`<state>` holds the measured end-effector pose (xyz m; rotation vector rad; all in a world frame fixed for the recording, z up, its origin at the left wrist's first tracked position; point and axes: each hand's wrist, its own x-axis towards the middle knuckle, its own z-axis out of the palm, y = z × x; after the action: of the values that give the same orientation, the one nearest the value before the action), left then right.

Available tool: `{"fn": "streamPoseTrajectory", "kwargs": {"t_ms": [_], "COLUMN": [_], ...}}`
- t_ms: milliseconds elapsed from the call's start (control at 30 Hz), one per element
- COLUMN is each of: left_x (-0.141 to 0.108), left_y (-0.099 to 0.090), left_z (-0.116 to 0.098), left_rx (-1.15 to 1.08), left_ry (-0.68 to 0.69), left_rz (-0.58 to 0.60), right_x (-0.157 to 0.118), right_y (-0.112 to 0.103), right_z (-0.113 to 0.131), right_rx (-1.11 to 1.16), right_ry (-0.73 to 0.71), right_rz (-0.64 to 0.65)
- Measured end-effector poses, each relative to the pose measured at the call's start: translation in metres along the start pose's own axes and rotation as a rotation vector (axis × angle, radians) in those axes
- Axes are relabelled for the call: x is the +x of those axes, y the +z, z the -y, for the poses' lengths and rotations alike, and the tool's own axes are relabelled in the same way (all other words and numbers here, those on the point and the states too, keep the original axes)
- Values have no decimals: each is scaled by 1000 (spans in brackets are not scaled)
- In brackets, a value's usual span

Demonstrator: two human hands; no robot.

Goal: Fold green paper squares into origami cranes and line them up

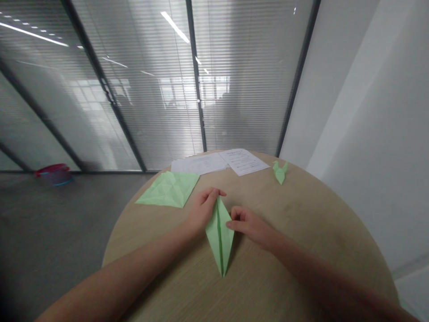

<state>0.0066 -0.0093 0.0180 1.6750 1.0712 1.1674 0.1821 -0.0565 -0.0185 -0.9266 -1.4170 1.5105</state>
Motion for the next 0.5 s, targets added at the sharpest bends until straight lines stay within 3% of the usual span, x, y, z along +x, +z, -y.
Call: {"fn": "streamPoseTrajectory", "kwargs": {"t_ms": [167, 367, 500], "left_x": [0, 5, 8], "left_y": [1, 1, 1], "left_z": [5, 9, 12], "left_rx": [-3, -152, -113], "left_ry": [-16, -110, -227], "left_rz": [25, -5, 155], "right_x": [2, 6, 10], "right_y": [-3, -8, -17], "right_z": [-6, -4, -4], "right_rx": [41, 87, 138], "right_ry": [40, 38, 6], "right_rz": [-32, -199, -307]}}
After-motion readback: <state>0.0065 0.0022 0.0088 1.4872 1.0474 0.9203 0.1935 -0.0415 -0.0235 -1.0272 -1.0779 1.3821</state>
